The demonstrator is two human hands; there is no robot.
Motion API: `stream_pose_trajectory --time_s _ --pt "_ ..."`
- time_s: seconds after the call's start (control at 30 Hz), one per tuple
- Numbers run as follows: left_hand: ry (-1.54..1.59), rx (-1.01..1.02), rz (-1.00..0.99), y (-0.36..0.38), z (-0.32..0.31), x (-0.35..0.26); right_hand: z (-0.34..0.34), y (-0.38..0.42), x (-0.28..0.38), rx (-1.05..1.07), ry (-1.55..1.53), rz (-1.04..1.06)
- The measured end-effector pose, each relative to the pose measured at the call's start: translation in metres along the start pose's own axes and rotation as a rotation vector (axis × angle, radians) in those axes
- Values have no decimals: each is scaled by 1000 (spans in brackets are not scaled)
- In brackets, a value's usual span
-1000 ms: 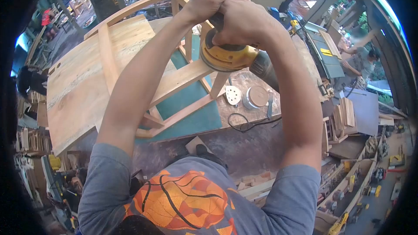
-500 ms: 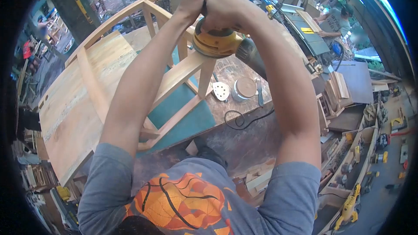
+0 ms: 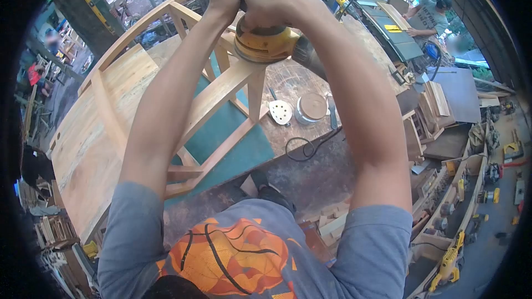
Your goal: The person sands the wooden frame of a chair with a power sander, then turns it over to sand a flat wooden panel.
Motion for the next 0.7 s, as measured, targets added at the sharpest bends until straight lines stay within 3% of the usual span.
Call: stream_pose_trajectory --time_s 0.27,0.33,0.5,0.57,0.7 --pt "-121 -3 22 7 -1 -15 1 9 1 -26 -14 20" --pt "-88 -11 50 0 3 -10 12 1 2 93 -81 -27" --pt "-43 -40 89 3 11 -6 8 -3 -3 32 -138 1" --pt "-159 -49 43 3 14 -10 11 0 2 4 -109 100" --pt "-156 -57 28 -4 17 -6 11 -17 -5 25 -105 63"
Point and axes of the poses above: each hand's wrist, its own y-axis away from the middle knuckle, its own z-axis out of the back of the hand, x = y × z, the point moved 5 cm from there along -y, towards the middle knuckle, and after that the axes turned 15 degrees about x, right-handed, at the moved point
